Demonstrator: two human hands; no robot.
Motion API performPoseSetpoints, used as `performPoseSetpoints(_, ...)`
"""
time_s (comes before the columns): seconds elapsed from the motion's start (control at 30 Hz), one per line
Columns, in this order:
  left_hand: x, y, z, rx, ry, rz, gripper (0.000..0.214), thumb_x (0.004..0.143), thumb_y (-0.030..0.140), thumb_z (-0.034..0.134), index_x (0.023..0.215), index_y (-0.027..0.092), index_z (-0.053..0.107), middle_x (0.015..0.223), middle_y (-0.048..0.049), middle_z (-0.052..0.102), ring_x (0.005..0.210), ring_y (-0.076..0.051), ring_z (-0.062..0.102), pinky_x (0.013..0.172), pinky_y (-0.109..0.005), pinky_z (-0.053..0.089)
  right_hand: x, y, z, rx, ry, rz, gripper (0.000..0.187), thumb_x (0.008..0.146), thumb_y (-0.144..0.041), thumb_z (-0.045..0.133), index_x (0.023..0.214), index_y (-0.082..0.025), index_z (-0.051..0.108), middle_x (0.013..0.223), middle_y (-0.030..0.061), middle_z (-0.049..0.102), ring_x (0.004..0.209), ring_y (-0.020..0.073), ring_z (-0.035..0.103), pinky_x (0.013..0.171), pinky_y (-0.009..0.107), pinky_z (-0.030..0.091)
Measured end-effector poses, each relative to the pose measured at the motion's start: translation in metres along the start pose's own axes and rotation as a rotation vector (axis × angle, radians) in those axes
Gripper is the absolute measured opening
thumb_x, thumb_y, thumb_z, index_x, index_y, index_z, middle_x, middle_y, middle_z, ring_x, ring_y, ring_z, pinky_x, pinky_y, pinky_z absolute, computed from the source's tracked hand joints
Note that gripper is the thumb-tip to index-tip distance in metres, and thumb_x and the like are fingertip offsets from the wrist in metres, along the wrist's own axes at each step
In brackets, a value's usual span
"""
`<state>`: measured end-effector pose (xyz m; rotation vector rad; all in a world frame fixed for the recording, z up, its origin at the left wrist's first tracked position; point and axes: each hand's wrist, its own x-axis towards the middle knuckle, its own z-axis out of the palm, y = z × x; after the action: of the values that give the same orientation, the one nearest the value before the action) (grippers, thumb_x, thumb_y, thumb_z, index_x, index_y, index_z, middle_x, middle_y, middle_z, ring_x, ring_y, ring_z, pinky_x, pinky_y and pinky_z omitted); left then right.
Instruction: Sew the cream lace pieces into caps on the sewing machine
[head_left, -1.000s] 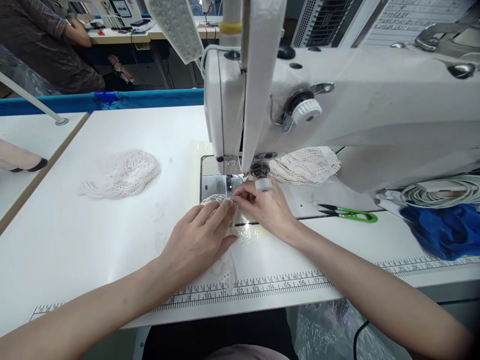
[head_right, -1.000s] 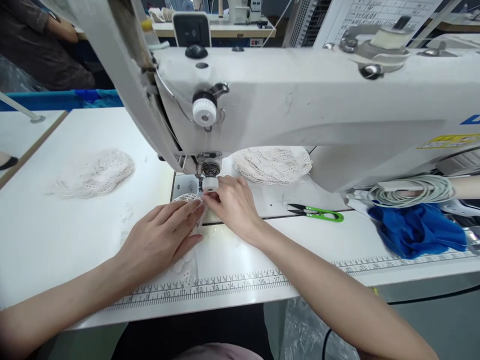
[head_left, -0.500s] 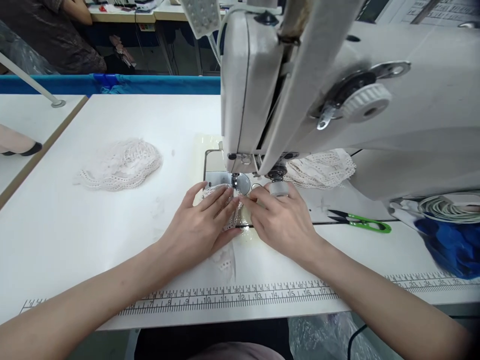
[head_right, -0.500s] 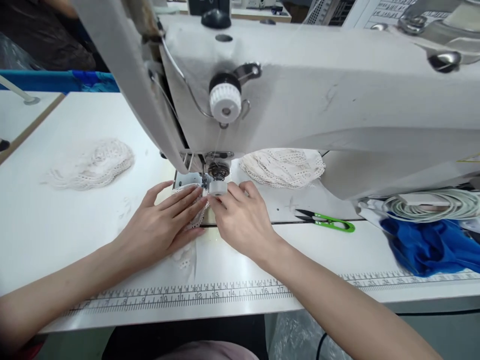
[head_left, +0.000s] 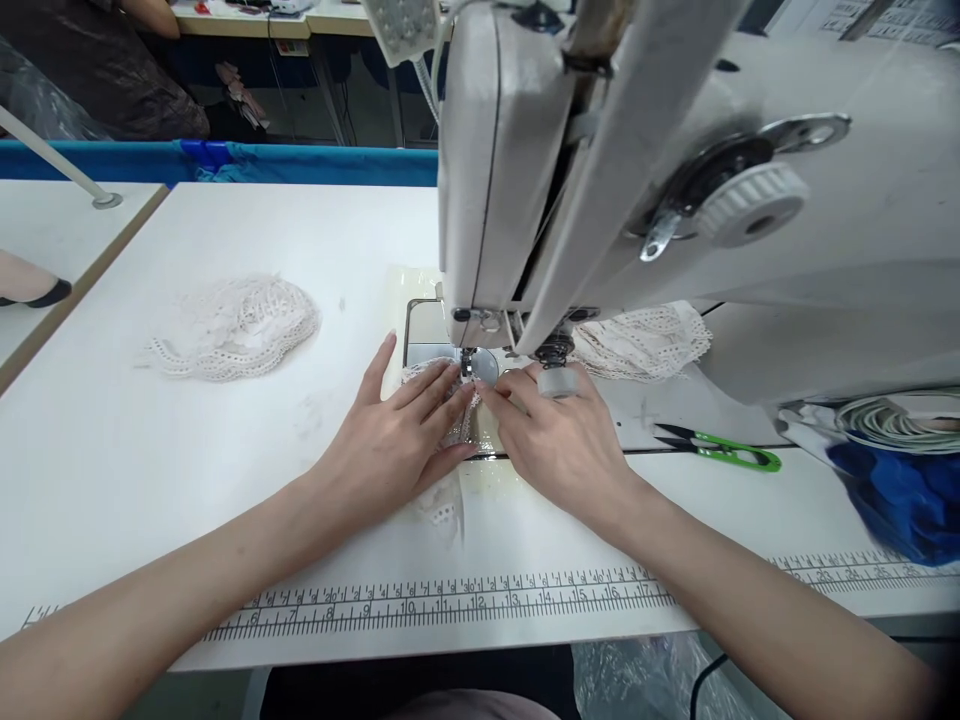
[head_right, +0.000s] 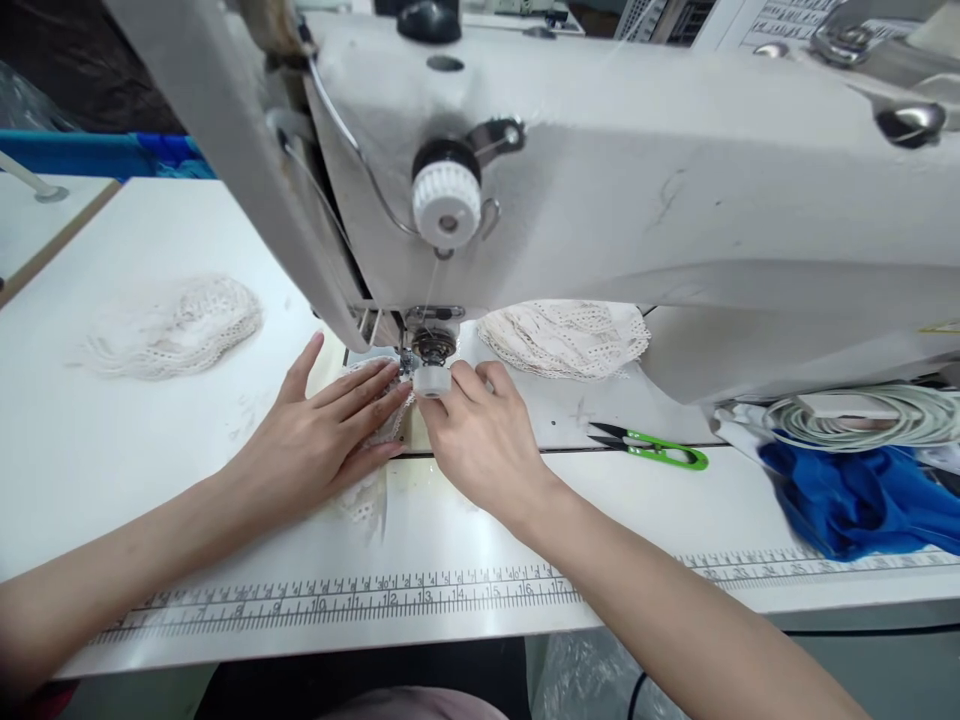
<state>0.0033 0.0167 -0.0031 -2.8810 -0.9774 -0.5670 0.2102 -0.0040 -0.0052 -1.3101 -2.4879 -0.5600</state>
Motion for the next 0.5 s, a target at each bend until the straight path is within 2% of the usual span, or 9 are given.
performPoseSetpoints(0.33,-0.0001,0.0023,0.0002,0.042,-0.003,0.001,0.046,0.100,0.041,0.043,0.134,0.011,0.054,0.132,-0.0152,0.061,0.128,-0.028,0.054,0.121,-0.064,0.011,-0.0008,0.0001,0.0005,-0.015,0.007,-0.002,0.026,0.086,-0.005,0.051,0.095,-0.017,0.073,0.092,0.0083,0.070,0.091,0.0227,0.057,0.084,0.038,0.034)
performPoseSetpoints(0.5,0.0003,0.0012,0.0011,0.033,0.006,-0.007,0.046,0.100,0.042,0.042,0.133,0.013,0.055,0.132,-0.0156,0.061,0.126,-0.028,0.056,0.119,-0.066,0.015,-0.0007,0.0005,0.0007,-0.024,-0.014,0.001,0.028,0.088,-0.006,0.051,0.104,-0.016,0.071,0.093,0.0090,0.070,0.094,0.0241,0.058,0.084,0.039,0.034)
